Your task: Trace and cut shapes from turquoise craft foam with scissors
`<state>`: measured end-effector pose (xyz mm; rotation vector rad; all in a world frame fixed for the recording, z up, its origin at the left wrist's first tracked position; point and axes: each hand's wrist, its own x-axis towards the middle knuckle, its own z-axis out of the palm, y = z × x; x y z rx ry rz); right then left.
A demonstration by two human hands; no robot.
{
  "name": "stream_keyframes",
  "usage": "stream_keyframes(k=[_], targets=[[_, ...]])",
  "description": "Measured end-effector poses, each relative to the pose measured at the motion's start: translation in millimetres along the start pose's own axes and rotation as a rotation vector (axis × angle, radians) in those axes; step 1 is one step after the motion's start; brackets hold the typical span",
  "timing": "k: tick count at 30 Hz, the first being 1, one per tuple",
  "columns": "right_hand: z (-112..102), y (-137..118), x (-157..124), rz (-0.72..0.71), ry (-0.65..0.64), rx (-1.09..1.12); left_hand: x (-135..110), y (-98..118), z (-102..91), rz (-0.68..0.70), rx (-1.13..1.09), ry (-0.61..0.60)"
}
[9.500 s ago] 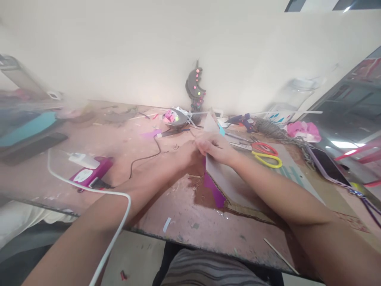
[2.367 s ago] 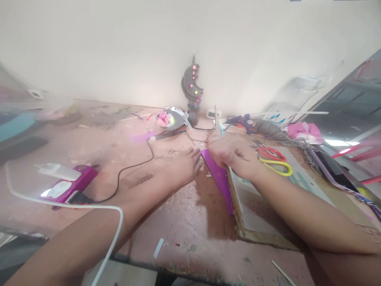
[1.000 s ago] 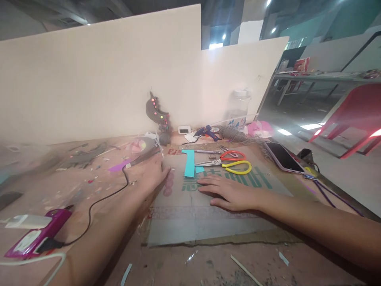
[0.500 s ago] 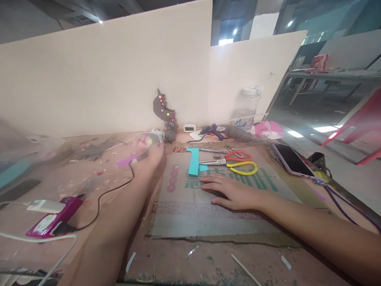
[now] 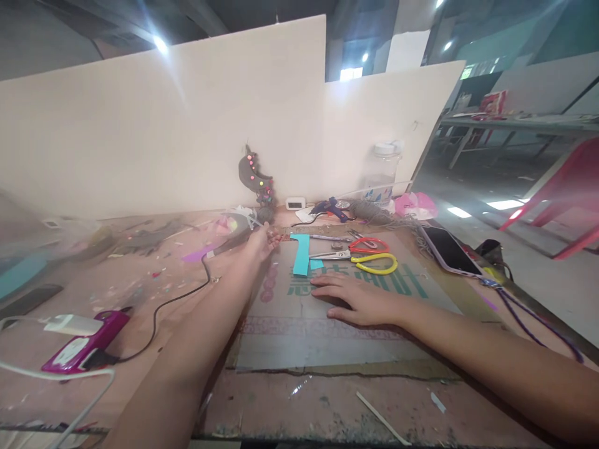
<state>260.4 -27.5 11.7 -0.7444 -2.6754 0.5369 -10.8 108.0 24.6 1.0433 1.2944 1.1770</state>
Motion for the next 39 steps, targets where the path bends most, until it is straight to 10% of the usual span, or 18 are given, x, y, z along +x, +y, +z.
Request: stream_keyframes(k=[15, 26, 32, 39], targets=[[2, 2, 2, -0.042, 0.019, -0.034, -48, -27, 39.5, 0.488, 0.900, -0.145], [0, -2, 1, 0.008, 0.069, -0.003, -31, 15, -6.8, 0.429, 0.757, -0.096], [-31, 5, 16, 0.386, 0.458, 0.579, -75, 48, 20.9, 0.410, 0.569, -0.391], [-39, 19, 19, 0.528, 0.613, 0.780, -81, 16, 43.6, 0.297, 0.468, -0.626]])
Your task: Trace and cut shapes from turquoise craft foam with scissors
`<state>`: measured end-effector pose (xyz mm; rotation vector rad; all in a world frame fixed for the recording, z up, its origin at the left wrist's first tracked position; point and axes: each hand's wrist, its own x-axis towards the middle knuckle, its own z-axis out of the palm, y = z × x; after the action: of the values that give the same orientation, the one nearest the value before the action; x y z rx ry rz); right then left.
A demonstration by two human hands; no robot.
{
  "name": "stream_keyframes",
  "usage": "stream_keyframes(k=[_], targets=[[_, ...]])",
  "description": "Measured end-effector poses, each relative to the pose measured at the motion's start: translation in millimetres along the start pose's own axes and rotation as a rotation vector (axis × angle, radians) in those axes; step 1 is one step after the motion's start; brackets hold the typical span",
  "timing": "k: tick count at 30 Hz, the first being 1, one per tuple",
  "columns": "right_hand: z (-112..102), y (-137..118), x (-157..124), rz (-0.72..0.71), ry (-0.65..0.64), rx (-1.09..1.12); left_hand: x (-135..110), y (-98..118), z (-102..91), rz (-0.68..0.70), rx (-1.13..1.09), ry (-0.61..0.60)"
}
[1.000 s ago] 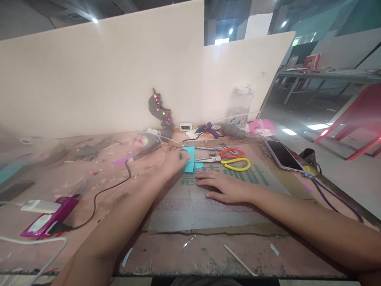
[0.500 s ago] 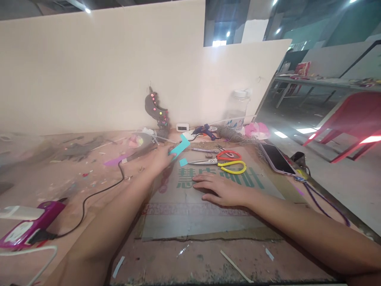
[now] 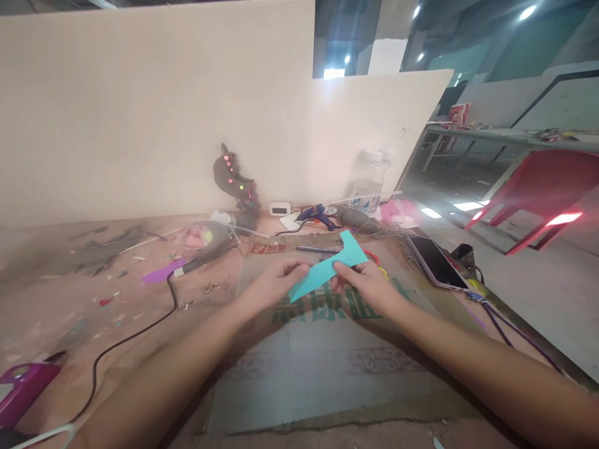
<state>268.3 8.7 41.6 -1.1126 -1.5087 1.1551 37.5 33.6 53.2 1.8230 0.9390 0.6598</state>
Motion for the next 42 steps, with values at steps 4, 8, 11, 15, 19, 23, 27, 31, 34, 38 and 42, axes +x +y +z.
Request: stream_keyframes(k=[4, 8, 11, 15, 19, 23, 27, 31, 34, 38, 42], targets=[[-13, 9, 3, 0.037, 0.129, 0.040, 1, -11, -12.8, -0.051, -0.054, -0.028], [-14, 12, 3, 0.077, 0.114, 0.052, -1, -12, -13.0, -0.098, -0.076, -0.013], [-16, 9, 3, 0.080, 0.045, 0.027, -2, -14, -8.1, -0.138, -0.078, 0.011], [-41, 4, 9, -0.012, -0.039, -0.239, -7, -9, -22.7, -0.153, -0.052, 0.110], [-73, 9, 13, -0.121, -0.123, -0.820, -14, 7, -53.2, -0.102, -0.049, 0.242], [-82, 21, 14, -0.199, -0.344, -1.033, -20, 17, -65.2, -0.051, -0.061, 0.290], [-78, 35, 17, -0.240, -0.339, -1.113, -21, 19, -61.1, -0.050, -0.058, 0.246], [-72, 37, 18, -0.201, -0.279, -1.191, -13, 33, -58.1, -0.039, -0.046, 0.237], [-62, 24, 14, -0.129, -0.228, -1.093, -6, 51, -55.8, 0.042, -0.089, 0.248], [-44, 1, 2, 0.015, -0.168, -0.717, -6, 62, -50.2, 0.115, -0.186, 0.292], [-33, -6, -11, 0.088, -0.188, -0.456, -14, 57, -50.3, 0.107, -0.183, 0.346]])
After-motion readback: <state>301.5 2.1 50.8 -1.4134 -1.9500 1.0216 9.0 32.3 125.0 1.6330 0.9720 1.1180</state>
